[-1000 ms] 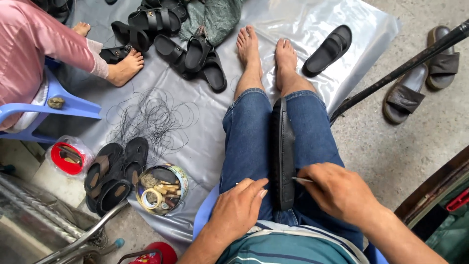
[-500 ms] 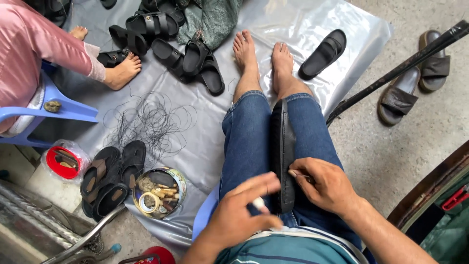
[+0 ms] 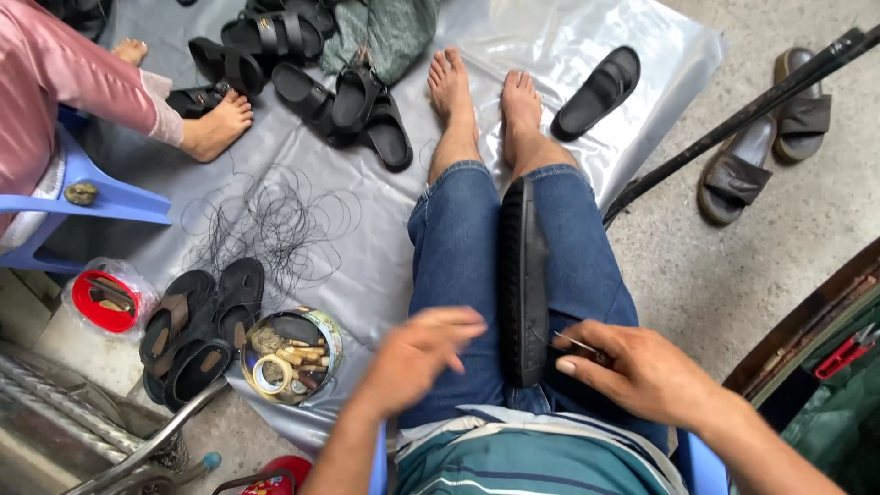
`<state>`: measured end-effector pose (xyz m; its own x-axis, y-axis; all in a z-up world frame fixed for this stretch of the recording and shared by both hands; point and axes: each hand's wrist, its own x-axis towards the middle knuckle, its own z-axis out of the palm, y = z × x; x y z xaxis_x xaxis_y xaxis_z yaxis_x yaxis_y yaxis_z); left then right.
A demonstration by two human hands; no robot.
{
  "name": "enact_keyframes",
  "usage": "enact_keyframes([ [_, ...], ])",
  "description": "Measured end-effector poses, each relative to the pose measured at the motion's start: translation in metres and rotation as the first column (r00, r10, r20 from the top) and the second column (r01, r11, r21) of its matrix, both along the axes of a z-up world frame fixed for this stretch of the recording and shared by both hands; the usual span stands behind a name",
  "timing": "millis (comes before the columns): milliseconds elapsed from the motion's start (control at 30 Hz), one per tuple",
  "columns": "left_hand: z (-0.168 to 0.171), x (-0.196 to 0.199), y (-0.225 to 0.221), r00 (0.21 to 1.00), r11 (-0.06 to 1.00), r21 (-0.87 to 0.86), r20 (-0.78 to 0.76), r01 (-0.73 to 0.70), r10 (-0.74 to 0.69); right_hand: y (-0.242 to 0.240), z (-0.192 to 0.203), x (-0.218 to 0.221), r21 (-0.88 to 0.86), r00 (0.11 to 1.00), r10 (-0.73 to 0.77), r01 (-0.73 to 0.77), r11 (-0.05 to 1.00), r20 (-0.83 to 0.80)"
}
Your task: Hand-sewing the sole of a sandal using a needle and thread while sitting in a workshop area.
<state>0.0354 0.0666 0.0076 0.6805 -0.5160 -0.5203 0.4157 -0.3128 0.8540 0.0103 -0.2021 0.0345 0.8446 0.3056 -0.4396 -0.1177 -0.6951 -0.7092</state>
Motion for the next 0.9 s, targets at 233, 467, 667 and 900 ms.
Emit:
enact_keyframes([
  [233, 0.016, 0.013, 0.014, 0.752, 0.682, 0.502, 0.650, -0.532, 0.109, -0.010, 0.013, 0.023, -0.044, 0.946, 0.256, -0.252, 0.967, 0.201],
  [467, 0.007, -0.020, -0.046, 0.717, 0.957, 0.195, 0.697, -0.214, 0.018, -0.011, -0.003, 0.030, -0.186, 0.886, 0.387, -0.348, 0.919, 0.254],
  [667, 0.012, -0.024, -0.055, 0.839, 0.945, 0.227, 0.538, -0.237, 0.082, -0.012, -0.005, 0.032, -0.175, 0.870, 0.401, -0.364, 0.915, 0.288],
  [900, 0.005, -0.029, -0.058, 0.770, 0.942, 0.162, 0.624, -0.293, 0.132, -0.013, -0.005, 0.035, -0.213, 0.846, 0.469, -0.424, 0.880, 0.255],
])
